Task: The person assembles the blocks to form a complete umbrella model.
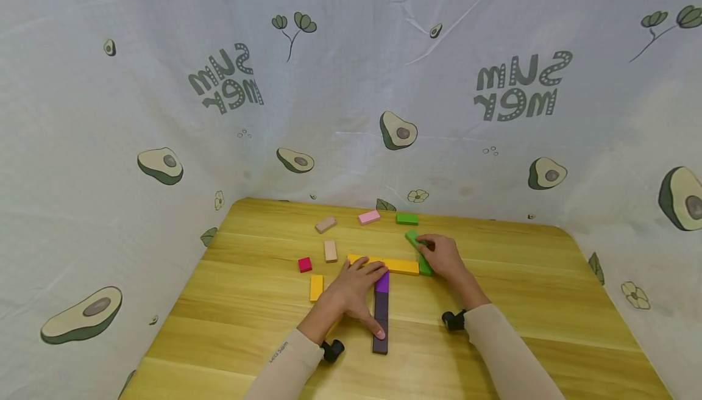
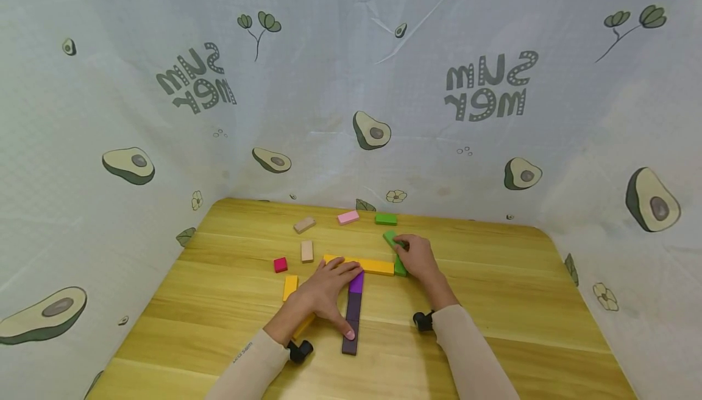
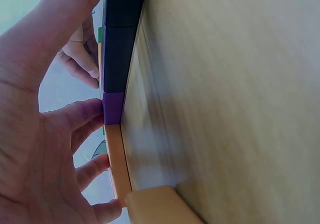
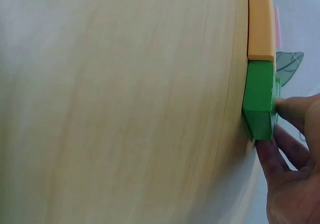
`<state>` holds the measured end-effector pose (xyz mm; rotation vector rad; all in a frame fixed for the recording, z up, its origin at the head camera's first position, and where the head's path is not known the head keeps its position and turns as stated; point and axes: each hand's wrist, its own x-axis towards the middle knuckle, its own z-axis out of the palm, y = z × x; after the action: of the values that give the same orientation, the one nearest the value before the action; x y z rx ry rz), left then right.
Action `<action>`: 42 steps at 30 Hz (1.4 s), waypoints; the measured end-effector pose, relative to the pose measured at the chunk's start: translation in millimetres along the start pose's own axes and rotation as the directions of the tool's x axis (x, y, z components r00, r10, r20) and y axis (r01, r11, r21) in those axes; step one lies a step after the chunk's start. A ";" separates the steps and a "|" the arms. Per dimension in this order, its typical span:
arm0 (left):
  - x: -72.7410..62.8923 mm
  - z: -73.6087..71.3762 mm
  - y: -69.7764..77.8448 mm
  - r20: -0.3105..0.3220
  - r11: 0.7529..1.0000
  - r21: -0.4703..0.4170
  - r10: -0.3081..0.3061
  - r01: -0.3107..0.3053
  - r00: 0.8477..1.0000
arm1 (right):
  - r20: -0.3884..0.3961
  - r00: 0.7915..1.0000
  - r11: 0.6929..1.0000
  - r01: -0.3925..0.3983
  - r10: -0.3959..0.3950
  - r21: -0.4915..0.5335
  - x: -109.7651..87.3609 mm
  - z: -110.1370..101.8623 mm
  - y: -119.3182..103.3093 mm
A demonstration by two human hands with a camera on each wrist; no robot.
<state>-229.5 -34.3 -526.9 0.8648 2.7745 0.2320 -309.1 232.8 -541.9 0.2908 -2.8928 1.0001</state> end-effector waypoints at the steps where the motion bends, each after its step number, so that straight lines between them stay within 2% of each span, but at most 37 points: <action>1: -0.1 -0.2 0.1 0.001 1.000 0.002 0.000 0.000 1.000 | 0.001 1.000 1.000 -0.002 0.002 0.000 -0.1 -0.1 0.4; 21: -1.1 1.7 -0.9 0.003 1.000 -0.007 0.004 -0.004 1.000 | 0.023 1.000 1.000 -0.015 0.015 -0.004 -3.7 -0.5 -0.9; 32: -1.6 0.2 -0.8 -0.004 1.000 -0.021 0.004 -0.004 1.000 | 0.006 1.000 1.000 -0.009 0.009 -0.018 -5.0 -1.4 -4.3; 42: -1.6 -0.9 -0.2 0.005 1.000 -0.017 0.007 -0.007 1.000 | 0.004 1.000 1.000 0.009 -0.009 0.025 -1.0 -3.8 0.1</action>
<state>-228.6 -35.4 -525.8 0.8705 2.7616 0.2538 -308.1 235.5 -539.1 0.3072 -2.8823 1.0354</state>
